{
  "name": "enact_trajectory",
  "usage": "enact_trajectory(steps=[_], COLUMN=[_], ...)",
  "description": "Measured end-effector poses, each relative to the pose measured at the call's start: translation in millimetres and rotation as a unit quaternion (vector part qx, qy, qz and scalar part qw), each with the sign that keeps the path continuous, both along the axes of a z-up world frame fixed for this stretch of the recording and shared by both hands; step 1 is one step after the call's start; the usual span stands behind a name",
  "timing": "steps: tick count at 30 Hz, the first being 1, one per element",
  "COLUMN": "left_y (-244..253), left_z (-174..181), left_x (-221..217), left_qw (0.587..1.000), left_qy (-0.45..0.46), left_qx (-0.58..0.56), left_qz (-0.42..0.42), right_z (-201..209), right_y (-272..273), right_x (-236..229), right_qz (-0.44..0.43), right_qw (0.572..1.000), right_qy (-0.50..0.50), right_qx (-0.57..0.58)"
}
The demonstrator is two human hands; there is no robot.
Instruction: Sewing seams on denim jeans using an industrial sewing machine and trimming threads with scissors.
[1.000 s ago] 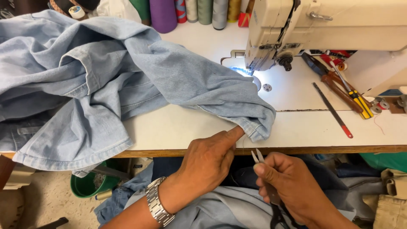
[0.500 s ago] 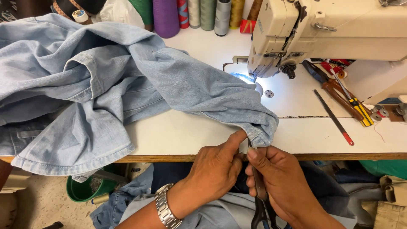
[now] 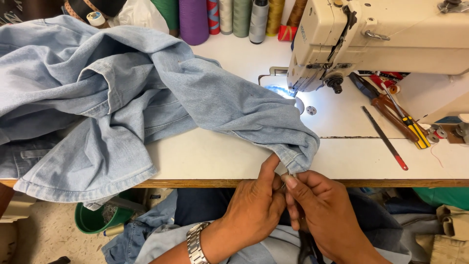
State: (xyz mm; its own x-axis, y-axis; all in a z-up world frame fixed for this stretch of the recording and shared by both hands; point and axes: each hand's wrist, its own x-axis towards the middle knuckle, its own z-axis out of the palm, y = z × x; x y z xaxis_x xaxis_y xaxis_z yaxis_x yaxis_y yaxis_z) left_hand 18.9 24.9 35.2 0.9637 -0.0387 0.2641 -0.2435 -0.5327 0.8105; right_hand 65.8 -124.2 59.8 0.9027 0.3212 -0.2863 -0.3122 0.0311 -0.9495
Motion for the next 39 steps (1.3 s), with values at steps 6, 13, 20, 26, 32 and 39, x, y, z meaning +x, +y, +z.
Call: enact_trajectory(steps=[6, 13, 20, 26, 32, 39], left_y=[4, 26, 28, 44, 50, 35], left_z=[0, 10, 20, 28, 37, 27], left_x=[-24, -31, 20, 25, 12, 18], left_qw=[0.982, 0.887, 0.794, 0.931, 0.939, 0.970], left_qy=[0.167, -0.239, -0.355, -0.006, -0.186, -0.110], left_qx=[0.083, 0.381, 0.488, 0.362, 0.285, 0.216], left_qz=[-0.012, 0.102, -0.079, -0.049, 0.047, 0.023], right_z=[3, -17, -15, -42, -37, -27], right_y=[-28, -95, -61, -69, -35, -8], right_x=[2, 72, 155, 206, 145, 125], right_qz=[0.196, 0.153, 0.160, 0.014, 0.080, 0.101], right_qw=[0.968, 0.712, 0.572, 0.447, 0.582, 0.610], right_qy=[0.018, -0.276, -0.373, -0.754, -0.762, -0.753], right_qx=[-0.153, -0.627, -0.713, -0.481, -0.272, -0.225])
